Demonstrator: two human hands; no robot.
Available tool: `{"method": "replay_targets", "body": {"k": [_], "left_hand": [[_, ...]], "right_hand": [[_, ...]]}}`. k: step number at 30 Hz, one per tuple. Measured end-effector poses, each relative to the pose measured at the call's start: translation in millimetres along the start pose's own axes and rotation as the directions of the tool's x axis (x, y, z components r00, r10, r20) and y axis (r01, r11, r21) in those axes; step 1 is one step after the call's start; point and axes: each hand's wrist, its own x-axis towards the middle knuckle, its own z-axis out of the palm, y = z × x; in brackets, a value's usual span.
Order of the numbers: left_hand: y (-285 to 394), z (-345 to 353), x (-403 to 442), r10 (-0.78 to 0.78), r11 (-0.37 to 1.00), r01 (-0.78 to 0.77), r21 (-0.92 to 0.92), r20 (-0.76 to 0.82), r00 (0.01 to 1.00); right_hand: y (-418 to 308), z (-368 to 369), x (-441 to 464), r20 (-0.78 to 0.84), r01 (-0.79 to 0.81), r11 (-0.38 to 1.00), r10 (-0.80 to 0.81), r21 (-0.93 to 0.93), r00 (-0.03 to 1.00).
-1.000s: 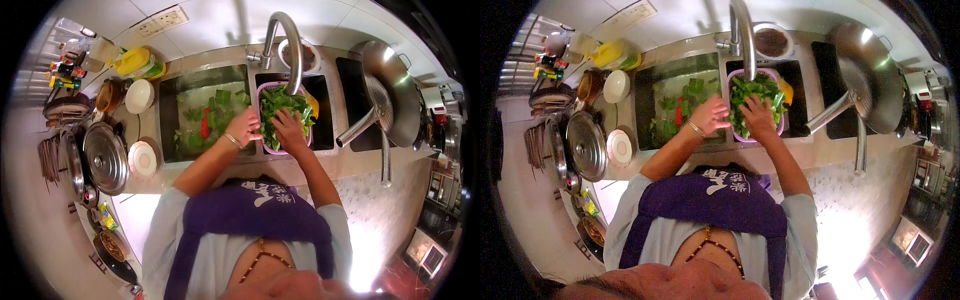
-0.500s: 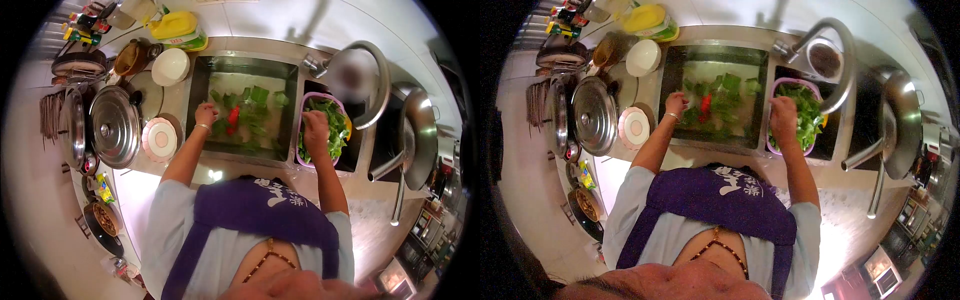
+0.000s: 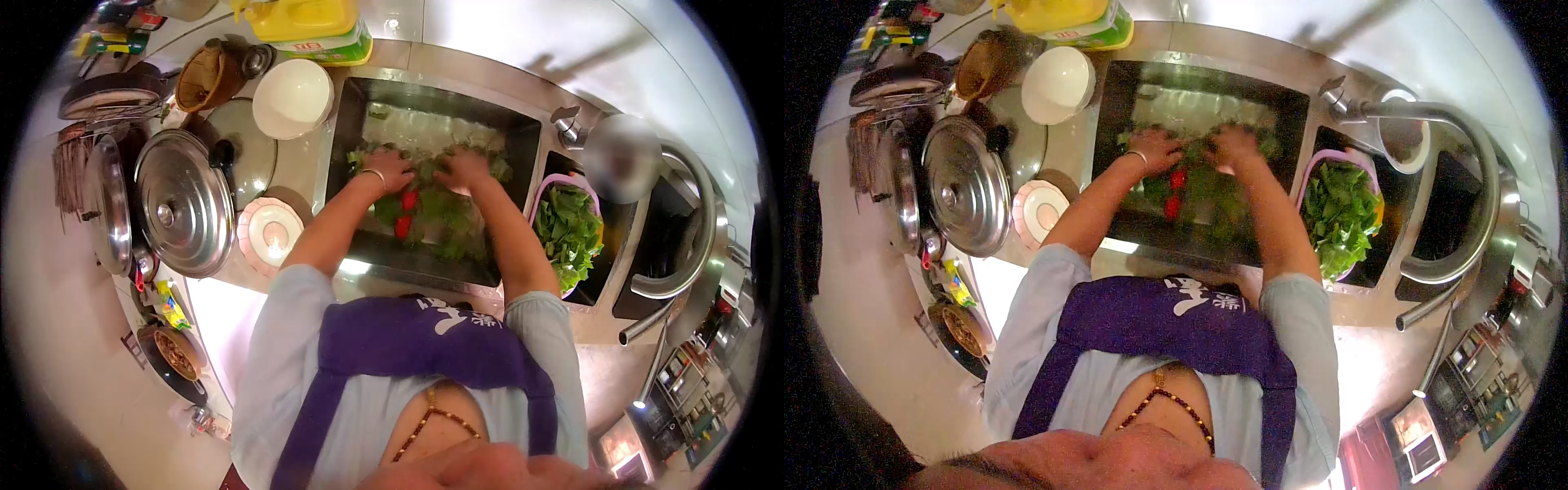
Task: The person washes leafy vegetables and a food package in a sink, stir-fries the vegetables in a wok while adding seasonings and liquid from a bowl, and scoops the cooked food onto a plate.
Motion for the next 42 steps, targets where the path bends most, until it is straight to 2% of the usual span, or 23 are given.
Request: {"method": "replay_targets", "body": {"k": [1, 4, 7, 10, 13, 16, 18, 19, 20, 21, 22, 23, 24, 25, 28, 31, 32, 33, 34, 35, 38, 41, 42], "left_hand": [[-3.8, 3.1, -5.5, 0.003, 1.0, -0.002, -0.022, 0.041, 0.999], [-25.9, 61.3, 7.3, 0.001, 0.997, 0.012, -0.078, 0.17, 0.985], [-28.7, 94.2, -3.2, 0.065, 0.931, 0.069, -0.359, 0.348, 0.935], [-19.1, 150.0, -16.9, 0.024, 0.8, 0.006, -0.6, 0.042, 0.999], [19.7, 119.9, -48.3, 0.084, 0.819, -0.039, -0.573, 0.052, 0.995], [38.8, 124.2, -35.0, 0.064, 0.807, 0.144, -0.573, 0.327, 0.943], [32.9, 150.2, -26.3, 0.097, 0.707, 0.067, -0.704, 0.191, 0.977], [35.1, 149.5, -31.4, 0.125, 0.756, -0.017, -0.654, 0.12, 0.985], [37.3, 149.0, -36.4, 0.153, 0.801, -0.095, -0.591, 0.048, 0.987], [47.2, 125.8, -56.3, 0.213, 0.902, -0.202, -0.382, -0.014, 0.977], [56.9, 118.9, -63.1, 0.158, 0.793, -0.163, -0.587, -0.06, 0.986], [66.3, 112.4, -69.4, 0.102, 0.634, -0.146, -0.759, -0.106, 0.989], [83.4, 112.2, -66.7, -0.059, -0.013, -0.012, -1.0, -0.011, 0.998], [97.2, 110.5, -63.6, -0.106, -0.665, 0.061, -0.745, 0.175, 0.979], [132.3, 39.3, -101.6, 0.238, -0.763, 0.164, -0.626, -0.037, 0.971], [171.9, -12.8, -129.9, 0.496, -0.646, 0.283, -0.709, -0.108, 0.862], [178.2, 13.4, -91.9, 0.703, -0.624, 0.329, -0.709, -0.325, 0.633], [184.7, 38.8, -54.9, 0.81, -0.584, 0.35, -0.732, -0.496, 0.313], [210.8, -1.5, -96.2, 0.768, -0.553, 0.26, -0.792, -0.362, 0.529], [228.8, -26.4, -122.2, 0.657, -0.495, 0.185, -0.849, -0.227, 0.719], [247.9, -32.6, -129.5, 0.498, -0.316, 0.046, -0.947, -0.125, 0.858], [237.7, -9.2, -104.0, 0.3, -0.205, 0.024, -0.978, -0.039, 0.953], [224.2, 0.9, -93.3, 0.298, -0.141, 0.034, -0.989, -0.01, 0.955]], "right_hand": [[4.1, 21.4, 4.9, 0.023, -0.009, 1.0, 0.009, -0.014, 1.0], [13.1, 65.3, -0.8, 0.217, -0.1, 0.988, 0.073, 0.119, 0.974], [13.0, 87.9, -31.0, 0.209, -0.044, 0.936, -0.032, 0.349, 0.977], [5.2, 113.5, -50.1, 0.278, -0.088, 0.823, -0.088, 0.562, 0.957], [-12.8, 144.9, -55.2, 0.314, -0.141, 0.762, -0.086, 0.632, 0.946], [-25.8, 156.6, -62.1, 0.208, -0.052, 0.628, -0.178, 0.776, 0.962], [-37.5, 131.2, -80.5, 0.244, -0.209, 0.515, 0.0, 0.831, 0.97], [-44.2, 118.6, -88.6, 0.268, -0.279, 0.443, 0.087, 0.852, 0.959], [-48.1, 124.0, -88.5, 0.175, -0.201, 0.422, 0.101, 0.884, 0.979], [-50.7, 132.8, -85.8, 0.078, -0.12, 0.401, 0.12, 0.908, 0.99], [-53.3, 137.7, -85.0, -0.02, -0.036, 0.382, 0.142, 0.923, 0.99], [-57.6, 126.4, -93.2, -0.117, 0.029, 0.461, 0.163, 0.887, 0.98], [-63.3, 99.8, -111.6, -0.212, 0.083, 0.538, 0.182, 0.839, 0.96], [-67.9, 75.5, -131.4, -0.305, 0.124, 0.614, 0.199, 0.779, 0.932], [-60.6, 32.3, -182.9, -0.547, 0.186, 0.738, 0.281, 0.648, 0.788], [-27.5, 22.7, -209.9, -0.777, 0.258, 0.832, 0.283, 0.491, 0.563], [-13.1, 18.8, -221.7, -0.829, 0.288, 0.842, 0.285, 0.457, 0.482], [0.5, 15.5, -232.1, -0.873, 0.316, 0.851, 0.282, 0.42, 0.398], [13.3, 13.4, -239.6, -0.898, 0.325, 0.861, 0.28, 0.391, 0.338], [26.1, 10.7, -246.5, -0.92, 0.332, 0.871, 0.276, 0.361, 0.278], [59.6, -7.6, -264.4, -0.938, 0.138, 0.956, 0.216, 0.26, 0.272], [86.7, -14.6, -249.0, -0.834, -0.134, 0.913, 0.407, 0.386, 0.373], [97.6, -16.3, -242.1, -0.747, -0.23, 0.916, 0.402, 0.329, 0.53]]}}
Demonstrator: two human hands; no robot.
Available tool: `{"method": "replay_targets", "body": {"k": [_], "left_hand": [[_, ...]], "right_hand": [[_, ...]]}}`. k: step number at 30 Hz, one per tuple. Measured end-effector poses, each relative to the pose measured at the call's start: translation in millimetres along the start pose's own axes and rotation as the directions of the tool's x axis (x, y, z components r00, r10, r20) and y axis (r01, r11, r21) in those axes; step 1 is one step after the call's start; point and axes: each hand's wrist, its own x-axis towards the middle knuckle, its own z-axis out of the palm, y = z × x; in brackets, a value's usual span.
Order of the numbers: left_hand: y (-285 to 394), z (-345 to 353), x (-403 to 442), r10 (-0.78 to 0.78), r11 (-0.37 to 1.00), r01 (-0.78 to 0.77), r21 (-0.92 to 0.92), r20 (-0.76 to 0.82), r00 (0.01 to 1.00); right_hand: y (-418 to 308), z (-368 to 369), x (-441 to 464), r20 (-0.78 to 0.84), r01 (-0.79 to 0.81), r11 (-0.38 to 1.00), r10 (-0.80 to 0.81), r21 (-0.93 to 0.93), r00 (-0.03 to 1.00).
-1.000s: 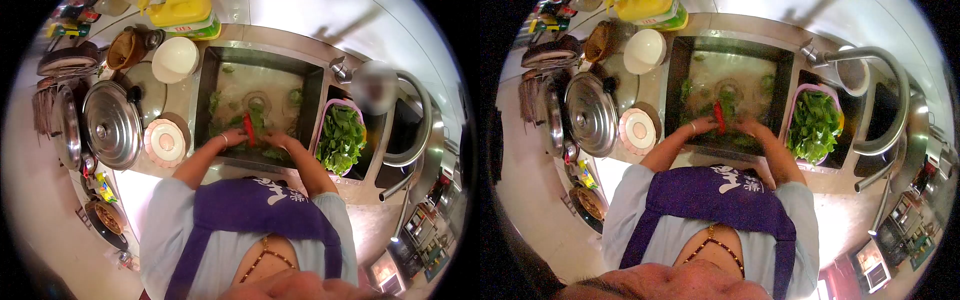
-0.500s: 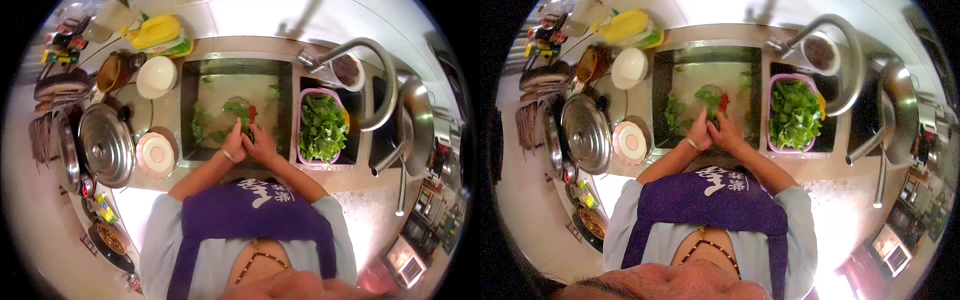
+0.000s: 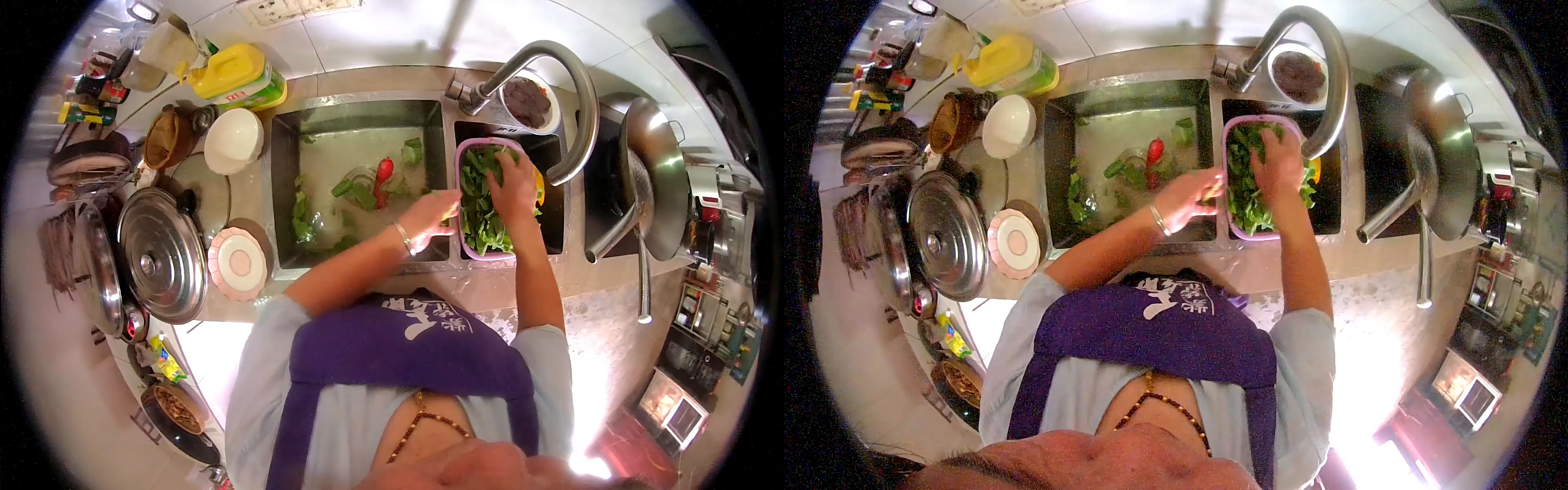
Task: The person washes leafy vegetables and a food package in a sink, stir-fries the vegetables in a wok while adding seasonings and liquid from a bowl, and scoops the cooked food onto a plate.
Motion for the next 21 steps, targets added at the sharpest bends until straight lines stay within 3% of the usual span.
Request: {"method": "replay_targets", "body": {"k": [1, 2, 3, 4, 6, 8, 11, 15, 16, 19, 21], "left_hand": [[0.4, -11.7, -4.4, -0.037, 0.999, 0.036, -0.015, -0.082, 0.996], [-3.6, -30.6, -8.0, -0.025, 0.998, 0.022, -0.06, -0.064, 0.998], [-10.1, -54.7, -9.7, -0.011, 0.994, 0.006, -0.108, -0.047, 0.999], [-22.0, -83.9, -7.5, 0.213, 0.967, -0.209, 0.146, -0.014, 0.977], [-26.7, -122.8, -18.2, 0.32, 0.93, -0.297, 0.216, -0.084, 0.944], [-16.8, -146.9, -33.3, 0.052, 0.98, -0.108, -0.167, -0.307, 0.95], [-29.7, -198.0, -33.4, 0.012, 0.96, -0.11, -0.258, -0.355, 0.935], [-16.2, -191.2, -52.1, 0.025, 0.955, -0.164, -0.247, -0.484, 0.875], [-20.3, -197.8, -50.3, 0.015, 0.954, -0.157, -0.256, -0.481, 0.877], [-20.5, -200.5, -49.2, -0.007, 0.97, -0.115, -0.215, -0.497, 0.868], [-20.4, -203.8, -50.1, -0.006, 0.983, -0.091, -0.161, -0.521, 0.854]], "right_hand": [[7.8, 5.4, 9.2, 0.18, 0.014, 0.994, 0.006, -0.11, 0.984], [12.6, 9.7, 12.8, 0.354, 0.048, 0.976, 0.031, -0.213, 0.935], [13.5, 12.4, 11.6, 0.347, 0.046, 0.974, 0.035, -0.22, 0.937], [12.8, 14.7, 10.1, 0.342, 0.048, 0.972, 0.034, -0.228, 0.939], [10.6, 15.9, 7.5, 0.307, 0.061, 0.98, 0.001, -0.191, 0.952], [8.5, 13.0, 4.0, 0.232, 0.07, 0.992, -0.044, -0.104, 0.972], [4.8, 15.1, -7.0, 0.223, 0.143, 0.987, -0.123, -0.074, 0.967], [15.9, 33.9, -5.4, 0.151, 0.267, 0.957, -0.249, -0.114, 0.957], [11.7, 37.5, -7.0, 0.243, 0.235, 0.959, -0.192, -0.16, 0.951], [11.9, 41.9, -6.5, 0.318, 0.268, 0.938, -0.191, -0.219, 0.929], [2.2, 26.2, -5.5, 0.213, 0.239, 0.955, -0.199, -0.176, 0.956]]}}
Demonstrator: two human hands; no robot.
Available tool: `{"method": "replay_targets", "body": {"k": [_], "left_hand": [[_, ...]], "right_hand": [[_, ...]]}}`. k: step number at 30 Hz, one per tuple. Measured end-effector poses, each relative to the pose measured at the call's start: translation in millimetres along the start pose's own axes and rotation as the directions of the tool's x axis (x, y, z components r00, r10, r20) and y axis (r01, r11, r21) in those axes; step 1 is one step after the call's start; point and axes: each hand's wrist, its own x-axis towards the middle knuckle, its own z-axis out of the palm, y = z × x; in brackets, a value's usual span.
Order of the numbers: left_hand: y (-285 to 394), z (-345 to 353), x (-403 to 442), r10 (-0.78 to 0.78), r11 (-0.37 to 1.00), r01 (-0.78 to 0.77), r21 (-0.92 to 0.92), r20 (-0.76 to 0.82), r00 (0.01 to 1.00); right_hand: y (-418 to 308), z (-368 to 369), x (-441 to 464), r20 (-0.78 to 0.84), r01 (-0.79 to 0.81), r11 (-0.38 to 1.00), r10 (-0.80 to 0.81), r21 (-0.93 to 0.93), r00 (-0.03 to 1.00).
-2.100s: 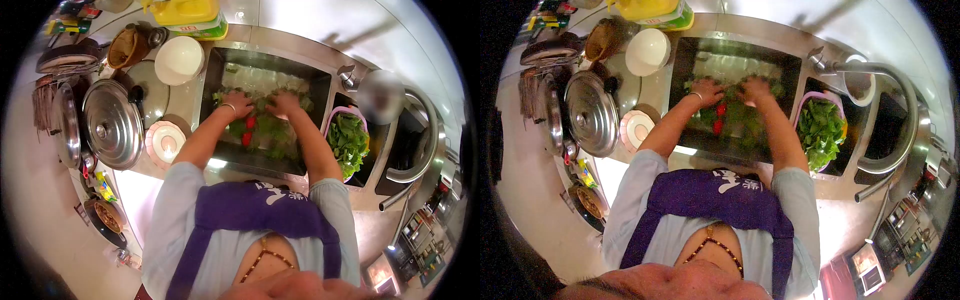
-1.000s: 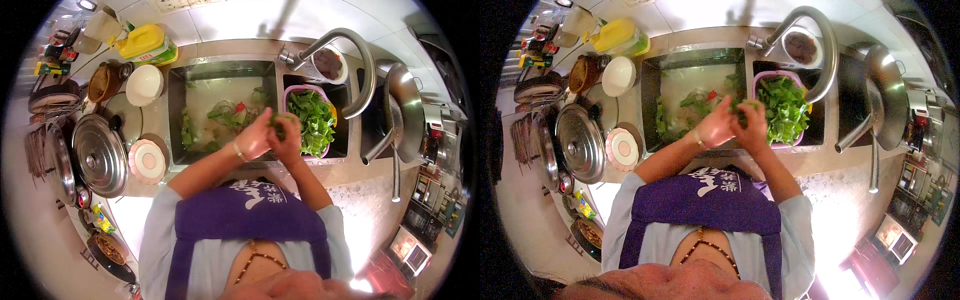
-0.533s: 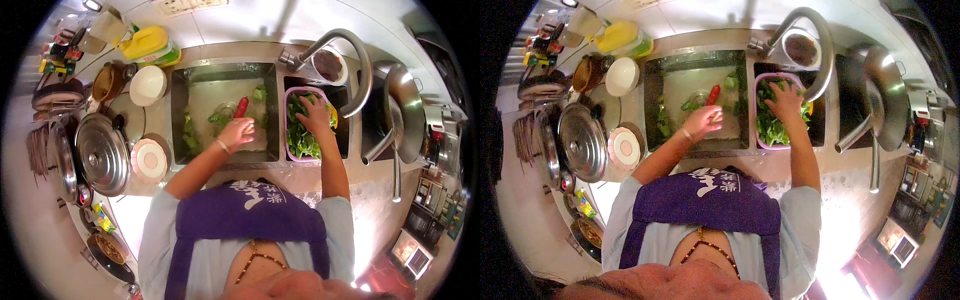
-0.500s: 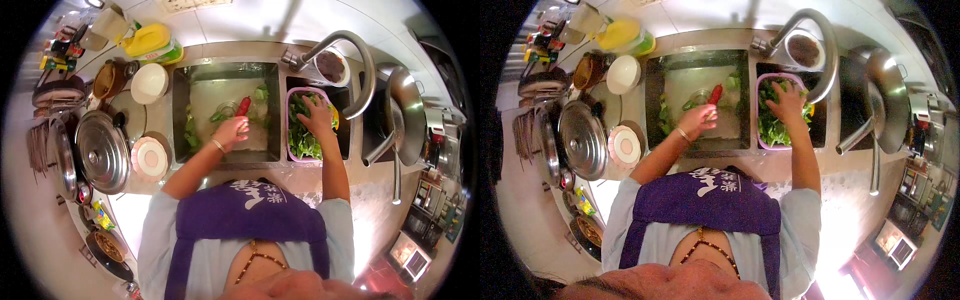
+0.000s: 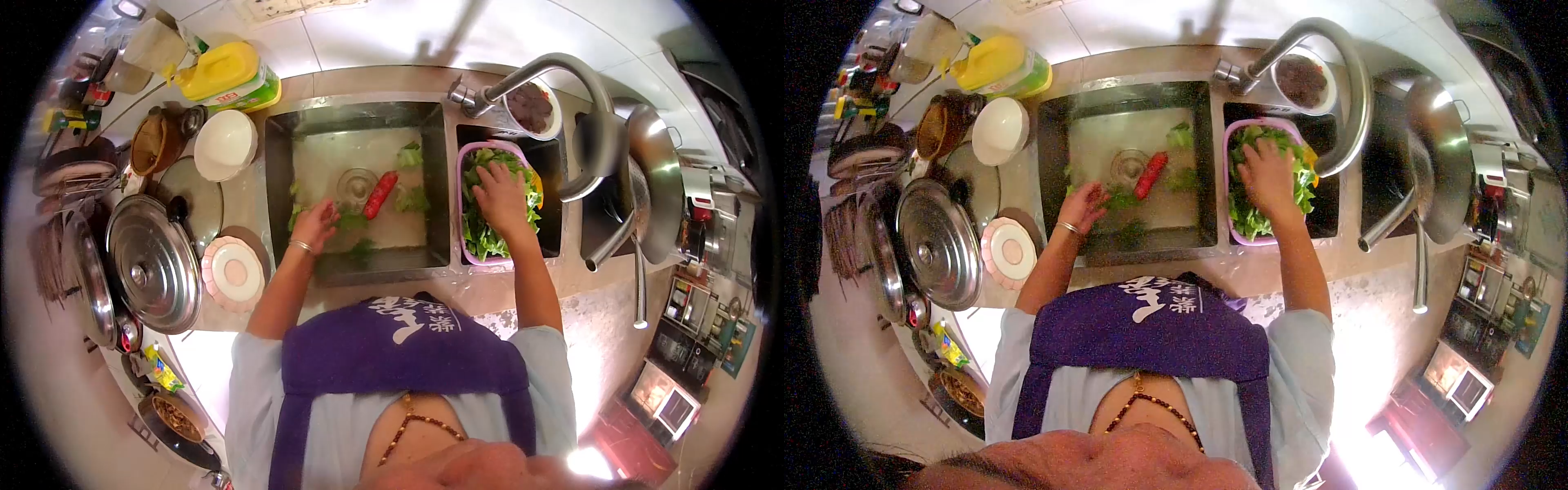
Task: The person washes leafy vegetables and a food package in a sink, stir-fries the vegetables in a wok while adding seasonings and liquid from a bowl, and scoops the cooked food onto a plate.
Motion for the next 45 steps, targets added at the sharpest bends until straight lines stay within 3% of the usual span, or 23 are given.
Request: {"method": "replay_targets", "body": {"k": [3, 5, 6, 7, 8, 10, 11, 14, 16, 19, 22, 23, 24, 26, 27, 28, 30, 33, 35, 36, 39, 43, 45], "left_hand": [[-7.2, -19.8, 23.7, 0.088, 0.992, -0.087, 0.089, -0.01, 0.996], [-19.5, -33.0, 50.8, 0.211, 0.966, -0.214, 0.145, 0.039, 0.977], [-14.2, -28.5, 49.4, 0.229, 0.941, -0.214, 0.261, -0.03, 0.973], [-4.7, -16.5, 42.4, 0.252, 0.906, -0.2, 0.374, -0.095, 0.963], [1.7, -10.5, 40.9, 0.279, 0.858, -0.174, 0.483, -0.154, 0.948], [2.4, -16.4, 59.9, 0.44, 0.553, -0.256, 0.793, -0.017, 0.898], [3.0, -20.2, 70.9, 0.492, 0.355, -0.277, 0.893, 0.074, 0.867], [-4.1, -15.7, 84.6, 0.527, -0.119, -0.287, 0.951, 0.305, 0.793], [-13.6, -10.8, 86.7, 0.322, -0.093, -0.326, 0.941, 0.339, 0.884], [-54.5, -10.6, 106.1, 0.043, 0.081, -0.291, 0.953, 0.288, 0.957], [-76.7, -2.0, 101.0, -0.223, 0.183, -0.155, 0.971, 0.195, 0.955], [-77.6, 1.9, 95.2, -0.305, 0.188, -0.108, 0.976, 0.163, 0.938], [-87.5, 1.3, 93.4, -0.269, 0.145, -0.209, 0.967, 0.242, 0.932], [-101.8, 4.0, 87.1, -0.251, 0.027, -0.372, 0.928, 0.367, 0.896], [-100.6, 9.5, 80.7, -0.266, -0.042, -0.436, 0.899, 0.41, 0.872], [-95.0, 14.9, 71.2, -0.217, 0.012, -0.431, 0.902, 0.424, 0.88], [-92.5, 21.2, 57.9, -0.114, 0.124, -0.425, 0.897, 0.438, 0.892], [-100.0, 29.1, 57.5, -0.154, 0.523, -0.177, 0.834, 0.297, 0.943], [-111.5, 32.2, 55.2, -0.286, 0.89, 0.155, 0.43, 0.26, 0.922], [-112.1, 34.3, 53.0, -0.351, 0.935, 0.319, 0.156, 0.274, 0.895], [-106.3, 32.9, 49.4, -0.288, 0.918, 0.369, -0.144, 0.397, 0.872], [-40.4, 70.5, -13.1, -0.239, 0.965, 0.26, -0.034, 0.296, 0.925], [-33.3, 84.6, -25.9, -0.152, 0.98, 0.188, -0.064, 0.373, 0.915]], "right_hand": [[-22.1, -33.1, 10.8, -0.197, 0.056, 0.995, -0.038, 0.084, 0.98], [-35.6, -22.4, 21.5, -0.214, 0.096, 0.932, -0.021, 0.349, 0.977], [-41.0, -15.1, 27.3, -0.218, 0.112, 0.876, -0.008, 0.47, 0.976], [-42.9, 2.5, 38.4, -0.242, 0.225, 0.852, -0.12, 0.473, 0.963], [-49.0, 23.2, 49.7, -0.179, 0.199, 0.862, -0.128, 0.466, 0.975], [-71.0, 56.9, 72.0, -0.051, 0.149, 0.883, -0.141, 0.444, 0.989], [-80.4, 67.5, 82.8, 0.131, 0.046, 0.925, -0.103, 0.378, 0.986], [-107.4, 93.9, 100.8, 0.585, -0.144, 0.975, 0.018, 0.169, 0.811], [-116.8, 118.2, 102.9, 0.772, -0.19, 0.976, 0.041, 0.104, 0.634], [-115.8, 157.6, 77.7, 0.844, -0.146, 0.965, -0.11, 0.217, 0.525], [-122.0, 190.1, 25.9, 0.721, -0.501, 0.62, -0.155, 0.604, 0.676], [-125.5, 189.7, 18.2, 0.719, -0.424, 0.692, -0.198, 0.584, 0.667], [-136.2, 177.3, 16.3, 0.717, -0.339, 0.754, -0.24, 0.562, 0.655], [-146.1, 183.0, 4.1, 0.677, -0.345, 0.691, -0.283, 0.635, 0.68], [-149.3, 208.0, -8.4, 0.637, -0.423, 0.553, -0.276, 0.718, 0.72], [-151.0, 222.6, -17.5, 0.599, -0.482, 0.397, -0.26, 0.781, 0.757], [-154.9, 213.9, -21.6, 0.503, -0.294, 0.552, -0.274, 0.78, 0.82], [-166.4, 194.2, -12.3, 0.545, -0.348, 0.558, -0.233, 0.753, 0.805], [-168.7, 188.9, -11.1, 0.623, -0.491, 0.477, -0.165, 0.729, 0.764], [-169.3, 190.7, -11.4, 0.653, -0.554, 0.427, -0.126, 0.715, 0.747], [-170.2, 189.0, -14.1, 0.606, -0.527, 0.42, -0.07, 0.739, 0.793], [-176.9, 103.0, -10.4, 0.444, -0.337, 0.572, -0.053, 0.748, 0.895], [-171.6, 89.4, -8.5, 0.195, -0.144, 0.526, -0.041, 0.838, 0.98]]}}
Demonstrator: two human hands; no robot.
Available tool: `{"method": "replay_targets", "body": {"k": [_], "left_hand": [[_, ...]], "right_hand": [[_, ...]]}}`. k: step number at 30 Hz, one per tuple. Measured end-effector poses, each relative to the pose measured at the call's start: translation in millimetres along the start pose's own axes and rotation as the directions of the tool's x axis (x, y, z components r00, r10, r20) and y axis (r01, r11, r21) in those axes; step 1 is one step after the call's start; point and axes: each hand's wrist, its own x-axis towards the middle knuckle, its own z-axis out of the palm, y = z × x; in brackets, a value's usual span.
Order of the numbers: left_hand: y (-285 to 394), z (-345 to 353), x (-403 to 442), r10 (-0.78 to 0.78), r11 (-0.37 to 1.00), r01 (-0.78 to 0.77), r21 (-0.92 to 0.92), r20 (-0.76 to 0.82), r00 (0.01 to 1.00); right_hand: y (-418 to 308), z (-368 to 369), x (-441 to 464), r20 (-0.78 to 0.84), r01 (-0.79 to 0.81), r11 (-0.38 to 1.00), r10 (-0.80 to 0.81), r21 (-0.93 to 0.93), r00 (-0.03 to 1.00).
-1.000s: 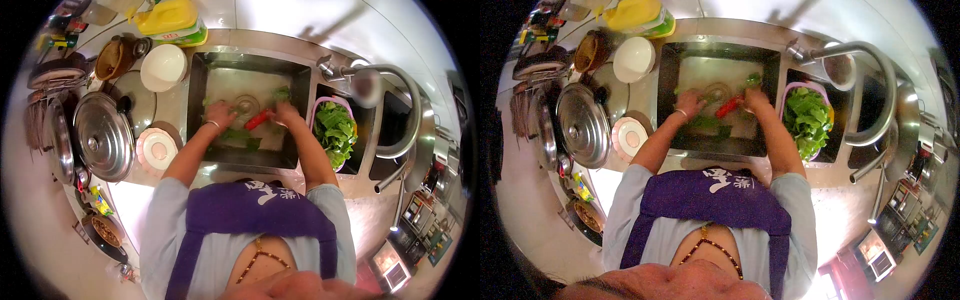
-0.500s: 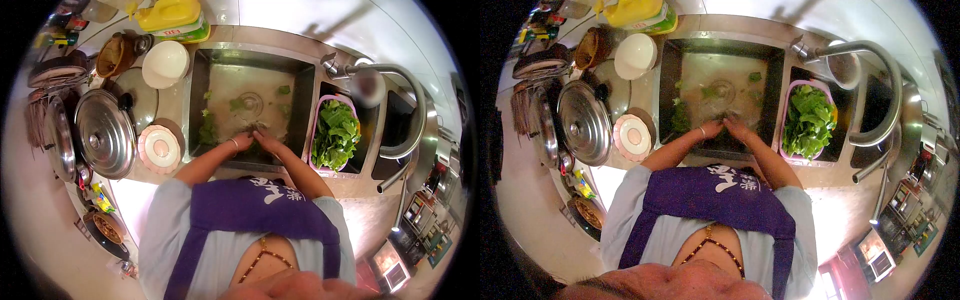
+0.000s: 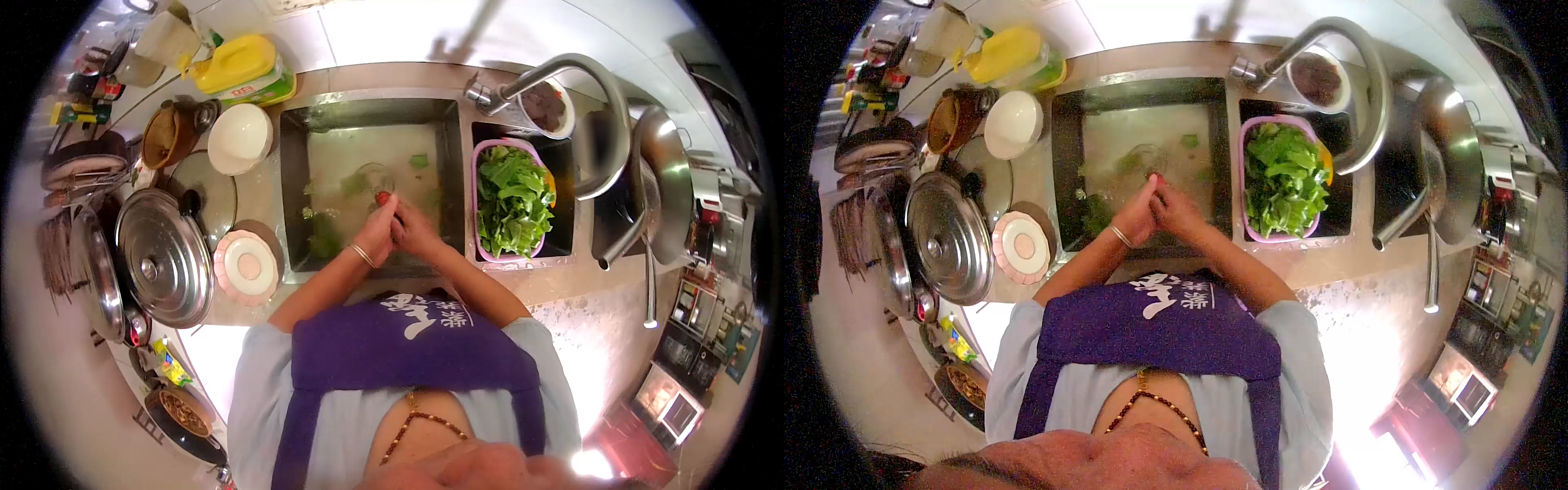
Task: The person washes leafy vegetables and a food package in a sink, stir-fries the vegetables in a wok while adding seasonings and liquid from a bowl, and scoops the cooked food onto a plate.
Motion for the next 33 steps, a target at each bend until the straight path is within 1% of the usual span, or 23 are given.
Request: {"method": "replay_targets", "body": {"k": [1, 4, 6, 8, 9, 11, 12, 14, 15, 16, 17, 18, 19, 20, 21, 24, 26, 27, 29, 30, 31, 32, 33], "left_hand": [[1.8, 7.6, -3.9, 0.041, 0.999, -0.041, -0.006, 0.039, 0.998], [16.1, 31.1, -17.2, 0.03, 1.0, -0.027, -0.016, 0.313, 0.949], [33.6, 67.0, -45.2, 0.036, 0.992, 0.028, -0.124, 0.485, 0.874], [28.9, 82.9, -46.3, 0.067, 0.977, 0.077, -0.198, 0.633, 0.771], [27.0, 87.0, -47.9, 0.073, 0.994, -0.008, -0.108, 0.614, 0.786], [25.1, 92.5, -53.9, 0.097, 0.982, -0.172, 0.078, 0.574, 0.813], [23.7, 85.8, -48.2, 0.084, 0.958, -0.217, 0.187, 0.541, 0.837], [19.7, 62.3, -29.7, 0.113, 0.862, -0.274, 0.427, 0.365, 0.924], [16.8, 46.1, -19.5, 0.143, 0.794, -0.276, 0.542, 0.274, 0.951], [13.1, 22.5, -8.7, 0.246, 0.706, -0.315, 0.635, 0.198, 0.949], [11.8, -4.9, 0.6, 0.355, 0.609, -0.332, 0.72, 0.127, 0.926], [14.8, -36.9, 7.6, 0.479, 0.532, -0.399, 0.747, 0.123, 0.869], [21.2, -66.7, 7.5, 0.59, 0.446, -0.442, 0.778, 0.116, 0.799], [37.9, -78.3, -4.6, 0.603, 0.37, -0.289, 0.883, 0.009, 0.798], [54.6, -85.3, -15.2, 0.623, 0.29, -0.123, 0.949, -0.09, 0.777], [66.1, -130.0, -9.8, 0.778, -0.027, 0.028, 0.999, 0.003, 0.628], [67.4, -143.5, 4.7, 0.755, -0.184, 0.067, 0.981, 0.097, 0.649], [66.3, -150.1, 11.3, 0.735, -0.26, 0.085, 0.962, 0.14, 0.663], [60.5, -158.9, 25.7, 0.709, -0.363, 0.129, 0.923, 0.184, 0.68], [59.1, -161.2, 30.9, 0.694, -0.413, 0.152, 0.898, 0.203, 0.69], [63.8, -154.5, 28.4, 0.593, -0.418, 0.186, 0.889, 0.112, 0.797], [69.6, -148.4, 26.4, 0.476, -0.427, 0.218, 0.878, 0.013, 0.879], [75.2, -141.8, 22.5, 0.347, -0.437, 0.245, 0.865, -0.089, 0.934]], "right_hand": [[-5.2, -6.2, -0.9, -0.072, 0.111, 0.994, -0.11, 0.017, 0.991], [-33.8, -56.0, -20.4, -0.206, 0.179, 0.976, -0.201, -0.123, 0.958], [-44.5, -88.3, -32.1, -0.328, 0.219, 0.944, -0.294, -0.247, 0.898], [-52.4, -119.6, -43.9, -0.411, 0.231, 0.897, -0.386, -0.377, 0.826], [-54.6, -133.2, -49.2, -0.437, 0.227, 0.868, -0.429, -0.442, 0.79], [-52.6, -154.5, -56.8, -0.525, 0.095, 0.822, -0.442, -0.561, 0.728], [-47.9, -163.0, -57.6, -0.483, 0.009, 0.79, -0.383, -0.613, 0.788], [-38.9, -176.2, -56.2, -0.41, -0.145, 0.688, -0.238, -0.711, 0.881], [-36.8, -177.3, -59.1, -0.396, -0.194, 0.585, -0.239, -0.788, 0.886], [-34.9, -176.6, -61.6, -0.382, -0.237, 0.472, -0.24, -0.849, 0.892], [-32.1, -176.7, -61.6, -0.363, -0.268, 0.349, -0.241, -0.898, 0.9], [-27.0, -177.2, -61.1, -0.384, -0.236, 0.441, -0.285, -0.866, 0.878], [-36.0, -180.4, -56.1, -0.369, -0.157, 0.549, -0.3, -0.821, 0.88], [-28.3, -175.6, -52.4, -0.36, -0.045, 0.656, -0.354, -0.754, 0.863], [-19.5, -169.8, -47.9, -0.362, 0.069, 0.739, -0.407, -0.67, 0.838], [-11.9, -132.9, -9.3, -0.175, 0.089, 0.847, -0.21, -0.524, 0.962], [14.8, -102.7, 36.4, -0.03, 0.234, 0.777, -0.309, -0.584, 0.951], [23.7, -89.9, 53.8, 0.006, 0.229, 0.738, -0.291, -0.634, 0.957], [36.4, -69.4, 83.3, 0.081, 0.23, 0.65, -0.251, -0.724, 0.965], [42.1, -64.2, 96.3, 0.147, 0.185, 0.617, -0.112, -0.764, 0.983], [47.2, -59.8, 107.3, 0.206, 0.151, 0.576, 0.031, -0.804, 0.978], [52.7, -54.3, 114.4, 0.254, 0.128, 0.526, 0.176, -0.841, 0.951], [56.3, -49.3, 118.6, 0.285, 0.101, 0.513, 0.294, -0.852, 0.912]]}}
